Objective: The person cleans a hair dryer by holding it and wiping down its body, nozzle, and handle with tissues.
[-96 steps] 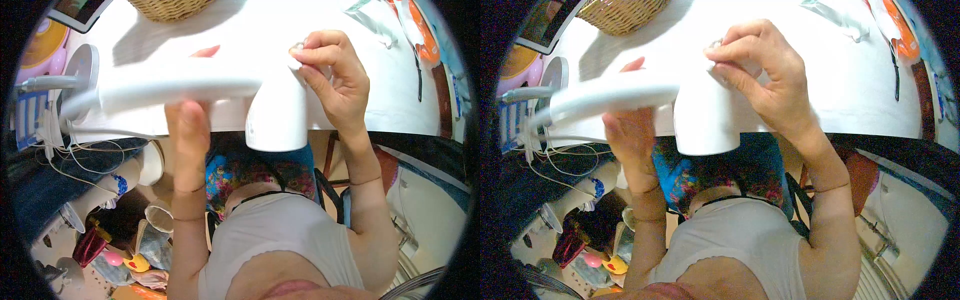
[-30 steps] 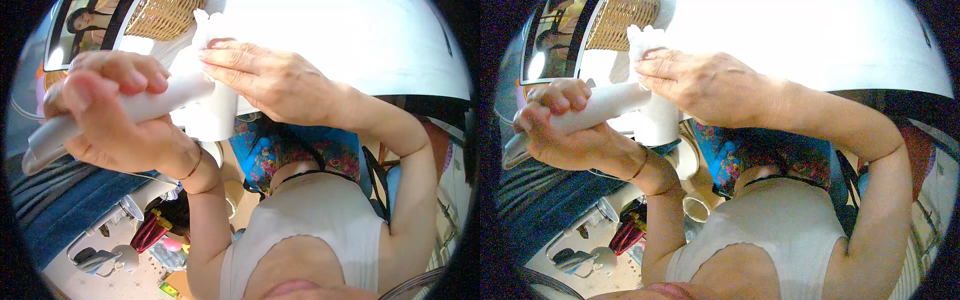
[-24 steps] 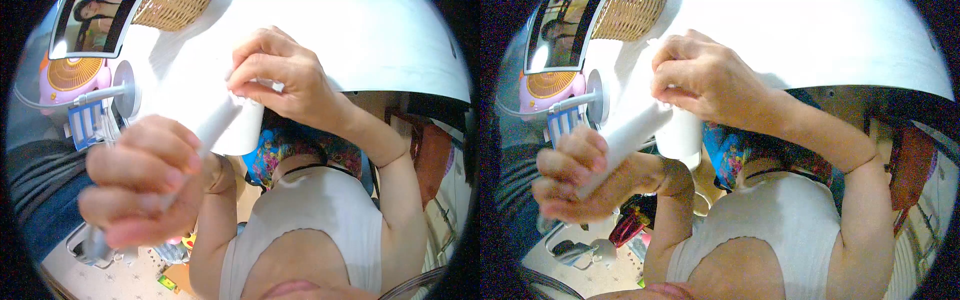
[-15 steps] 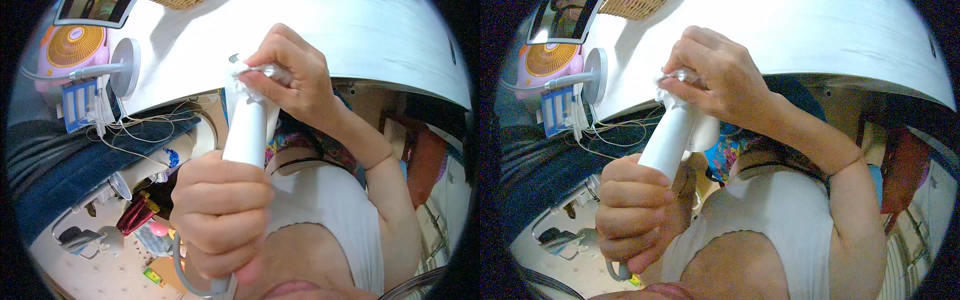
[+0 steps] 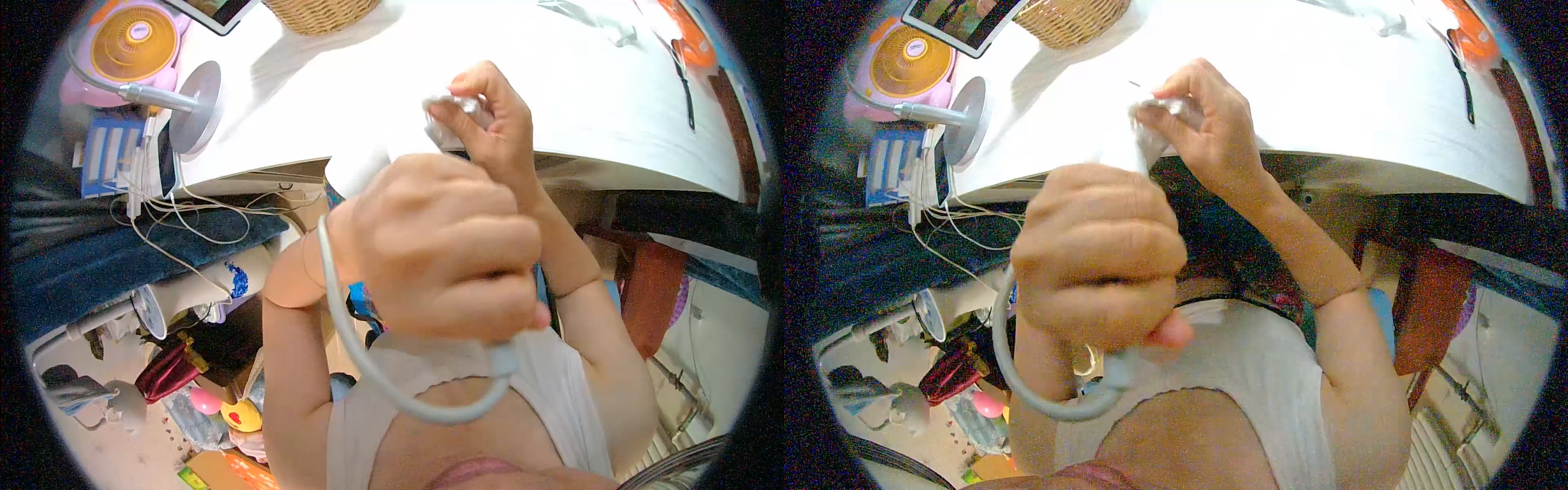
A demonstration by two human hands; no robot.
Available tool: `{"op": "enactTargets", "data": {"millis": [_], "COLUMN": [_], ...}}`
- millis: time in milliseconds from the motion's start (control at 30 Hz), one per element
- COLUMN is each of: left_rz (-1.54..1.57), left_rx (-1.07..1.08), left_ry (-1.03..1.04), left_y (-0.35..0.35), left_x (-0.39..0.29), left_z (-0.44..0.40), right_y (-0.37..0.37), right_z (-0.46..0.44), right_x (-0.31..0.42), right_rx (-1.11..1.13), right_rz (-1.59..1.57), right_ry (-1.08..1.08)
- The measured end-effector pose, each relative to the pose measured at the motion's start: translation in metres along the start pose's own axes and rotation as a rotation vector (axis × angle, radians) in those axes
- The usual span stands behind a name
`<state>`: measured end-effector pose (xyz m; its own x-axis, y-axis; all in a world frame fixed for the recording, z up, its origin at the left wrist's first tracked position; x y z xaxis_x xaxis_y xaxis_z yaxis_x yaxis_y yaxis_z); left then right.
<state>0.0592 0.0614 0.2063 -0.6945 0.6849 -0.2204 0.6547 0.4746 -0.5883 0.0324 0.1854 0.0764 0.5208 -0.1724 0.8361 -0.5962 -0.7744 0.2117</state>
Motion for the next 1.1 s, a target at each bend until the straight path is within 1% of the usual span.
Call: {"op": "enactTargets", "data": {"millis": [67, 100, 167, 200, 267, 333, 367, 467, 500, 567, 600, 633, 667, 700, 733, 767, 867, 900, 1000, 1033, 1067, 1100], "left_rz": [0.04, -0.045, -0.078, -0.03, 0.073, 0.201, 0.138, 0.164, 0.181, 0.216, 0.219, 0.22, 0.222, 0.254, 0.293, 0.334, 0.271, 0.232, 0.337, 0.353, 0.367, 0.443], "left_rx": [0.054, 0.01, -0.083, -0.133, -0.193, -0.179, -0.175, -0.169, -0.135, -0.07, -0.075, -0.082, -0.089, -0.146, -0.123, -0.099, -0.019, -0.039, -0.251, -0.386, -0.524, -0.595], "left_ry": [0.056, 0.035, -0.079, -0.167, -0.297, -0.362, -0.306, -0.267, -0.271, -0.277, -0.281, -0.283, -0.285, -0.346, -0.337, -0.328, -0.36, -0.383, -0.54, -0.579, -0.617, -0.64], "left_y": [0.0, -0.006, -0.018, -0.023, -0.034, -0.047, -0.052, -0.054, -0.052, -0.049, -0.05, -0.051, -0.051, -0.053, -0.053, -0.058, -0.055, -0.058, -0.092, -0.104, -0.116, -0.119], "left_x": [0.012, 0.02, 0.036, 0.047, 0.07, 0.089, 0.088, 0.089, 0.092, 0.096, 0.099, 0.101, 0.102, 0.107, 0.11, 0.116, 0.12, 0.122, 0.146, 0.154, 0.162, 0.169], "left_z": [-0.006, -0.011, -0.014, -0.013, -0.007, 0.004, 0.004, 0.002, 0.002, 0.001, 0.0, 0.0, 0.0, 0.002, 0.004, 0.007, 0.008, 0.009, 0.022, 0.03, 0.042, 0.051], "right_y": [-0.007, -0.007, -0.008, -0.008, -0.011, -0.015, -0.018, -0.018, -0.033, -0.042, -0.045, -0.029, -0.019, -0.01, 0.0, -0.001, 0.004, -0.002, -0.002, -0.004, -0.005, -0.007], "right_z": [-0.007, -0.012, -0.022, -0.025, -0.024, -0.018, -0.019, -0.019, -0.014, -0.011, -0.009, -0.011, -0.01, -0.008, -0.005, -0.007, -0.028, -0.036, -0.044, -0.047, -0.047, -0.047], "right_x": [-0.011, -0.008, -0.017, -0.022, -0.065, -0.072, -0.071, -0.071, -0.081, -0.076, -0.072, -0.029, -0.013, 0.002, 0.013, 0.01, -0.011, -0.012, -0.03, -0.028, -0.03, -0.036], "right_rx": [-0.077, -0.055, -0.005, 0.021, -0.039, -0.147, -0.082, -0.04, -0.179, -0.15, -0.134, -0.123, -0.08, -0.036, 0.01, -0.029, 0.121, 0.042, 0.032, 0.028, 0.026, 0.023], "right_rz": [0.025, 0.167, -0.01, -0.1, -0.459, -0.822, -0.895, -1.172, -1.028, -0.717, -0.56, -0.255, -0.092, 0.072, 0.237, 0.23, 0.058, 0.137, -0.114, 0.002, -0.067, -0.136], "right_ry": [0.065, 0.018, 0.082, 0.112, 0.386, 0.481, 0.442, 0.362, 0.364, 0.264, 0.216, 0.161, 0.027, -0.104, -0.234, -0.235, -0.02, 0.096, 0.252, 0.343, 0.31, 0.279]}}
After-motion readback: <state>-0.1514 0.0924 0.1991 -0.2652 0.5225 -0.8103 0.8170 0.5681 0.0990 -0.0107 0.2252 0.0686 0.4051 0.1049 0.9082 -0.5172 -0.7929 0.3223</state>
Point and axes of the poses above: each hand's wrist, its own z-axis away from the middle knuckle, its own y-axis out of the palm, x = y × z, the point moved 10 cm from there along -z, towards the middle knuckle, and after that the axes turned 12 degrees about -z, right-handed, at the moved point
